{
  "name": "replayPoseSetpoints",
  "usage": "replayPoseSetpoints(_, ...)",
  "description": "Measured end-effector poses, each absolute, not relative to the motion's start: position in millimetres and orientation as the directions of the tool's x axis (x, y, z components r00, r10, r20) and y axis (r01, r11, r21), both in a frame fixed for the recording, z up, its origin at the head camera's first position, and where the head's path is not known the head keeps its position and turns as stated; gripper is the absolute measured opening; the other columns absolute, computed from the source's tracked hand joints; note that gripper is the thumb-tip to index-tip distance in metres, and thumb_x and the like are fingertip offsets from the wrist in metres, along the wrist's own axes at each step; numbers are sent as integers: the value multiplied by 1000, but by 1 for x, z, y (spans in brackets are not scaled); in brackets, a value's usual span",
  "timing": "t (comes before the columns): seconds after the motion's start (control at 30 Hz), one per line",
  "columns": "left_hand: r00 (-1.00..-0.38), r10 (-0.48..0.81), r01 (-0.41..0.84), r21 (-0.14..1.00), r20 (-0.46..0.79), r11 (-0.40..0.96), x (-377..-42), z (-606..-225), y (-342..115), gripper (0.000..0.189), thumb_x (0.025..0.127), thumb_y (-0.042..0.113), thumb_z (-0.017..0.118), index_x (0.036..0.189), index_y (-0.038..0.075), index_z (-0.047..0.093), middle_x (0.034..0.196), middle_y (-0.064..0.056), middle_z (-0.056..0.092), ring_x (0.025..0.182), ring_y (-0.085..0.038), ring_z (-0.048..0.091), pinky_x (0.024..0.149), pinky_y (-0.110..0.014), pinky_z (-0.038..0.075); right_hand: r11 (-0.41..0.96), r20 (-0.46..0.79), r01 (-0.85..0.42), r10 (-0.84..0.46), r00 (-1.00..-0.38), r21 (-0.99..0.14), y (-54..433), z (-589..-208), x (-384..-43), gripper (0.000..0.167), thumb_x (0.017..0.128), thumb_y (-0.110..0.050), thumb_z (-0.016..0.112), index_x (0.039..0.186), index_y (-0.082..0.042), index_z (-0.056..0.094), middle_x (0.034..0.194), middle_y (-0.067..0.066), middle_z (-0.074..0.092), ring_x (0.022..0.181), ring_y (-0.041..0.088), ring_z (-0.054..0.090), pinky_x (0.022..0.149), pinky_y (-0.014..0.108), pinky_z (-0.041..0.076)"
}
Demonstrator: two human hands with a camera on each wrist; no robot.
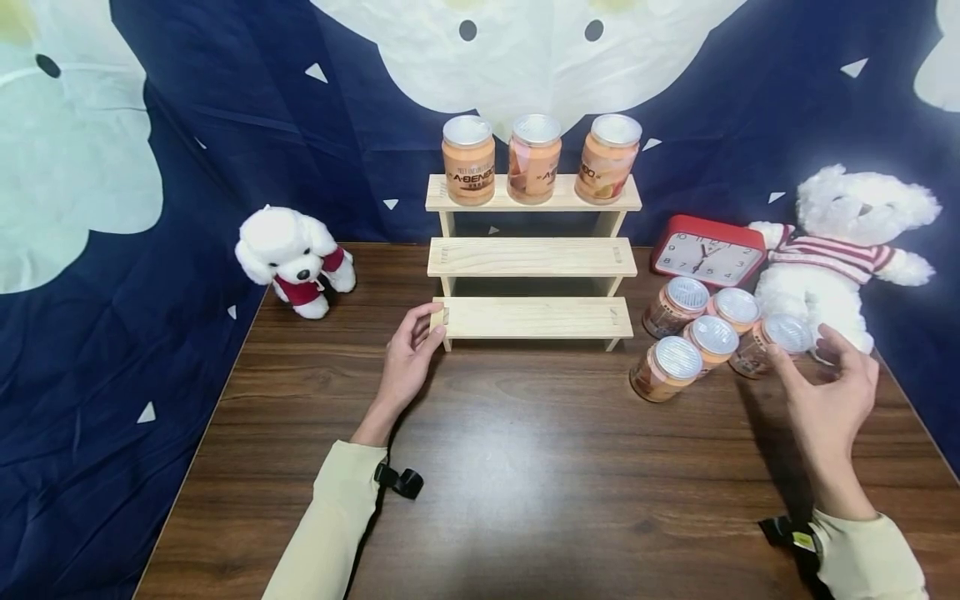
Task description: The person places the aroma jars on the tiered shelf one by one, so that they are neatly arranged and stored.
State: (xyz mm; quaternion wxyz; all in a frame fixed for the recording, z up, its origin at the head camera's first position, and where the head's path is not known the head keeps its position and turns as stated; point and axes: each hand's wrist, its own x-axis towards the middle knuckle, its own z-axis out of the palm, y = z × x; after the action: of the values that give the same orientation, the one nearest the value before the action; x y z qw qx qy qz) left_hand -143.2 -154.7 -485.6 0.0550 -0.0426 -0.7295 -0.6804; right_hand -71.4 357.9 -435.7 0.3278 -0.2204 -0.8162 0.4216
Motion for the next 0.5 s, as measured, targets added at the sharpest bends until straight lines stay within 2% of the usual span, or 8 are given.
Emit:
replayPoseSetpoints(0.13, -990, -13, 139, 988, 140, 69, -143, -485, -155, 40, 111, 3, 66, 151, -1, 60, 151, -23, 65, 140, -29, 63, 115, -23, 53, 545, 322, 114, 636, -701, -830, 362, -440, -73, 65, 88, -12, 90, 149, -3, 69, 108, -29, 47, 103, -13, 48, 85, 10, 39)
replayPoseSetpoints(0.37, -989, -6, 149, 987, 149, 63, -143, -485, -154, 41, 111, 2, 66, 151, -2, 59, 152, -23, 64, 141, -31, 62, 115, -23, 52, 509, 268, 136, 640, -720, -850, 365, -442, -75, 65, 89, -16, 91, 149, -3, 69, 110, -25, 49, 89, -9, 54, 79, 1, 44)
replayPoseSetpoints(0.5, -989, -10, 148, 987, 149, 60, -143, -485, -154, 41, 111, 1, 65, 151, -2, 59, 152, -23, 65, 141, -30, 62, 116, -23, 52, 483, 232, 147, 639, -733, -863, 366, -444, -79, 66, 90, -17, 90, 151, -2, 67, 113, -22, 48, 88, -10, 56, 79, -1, 46)
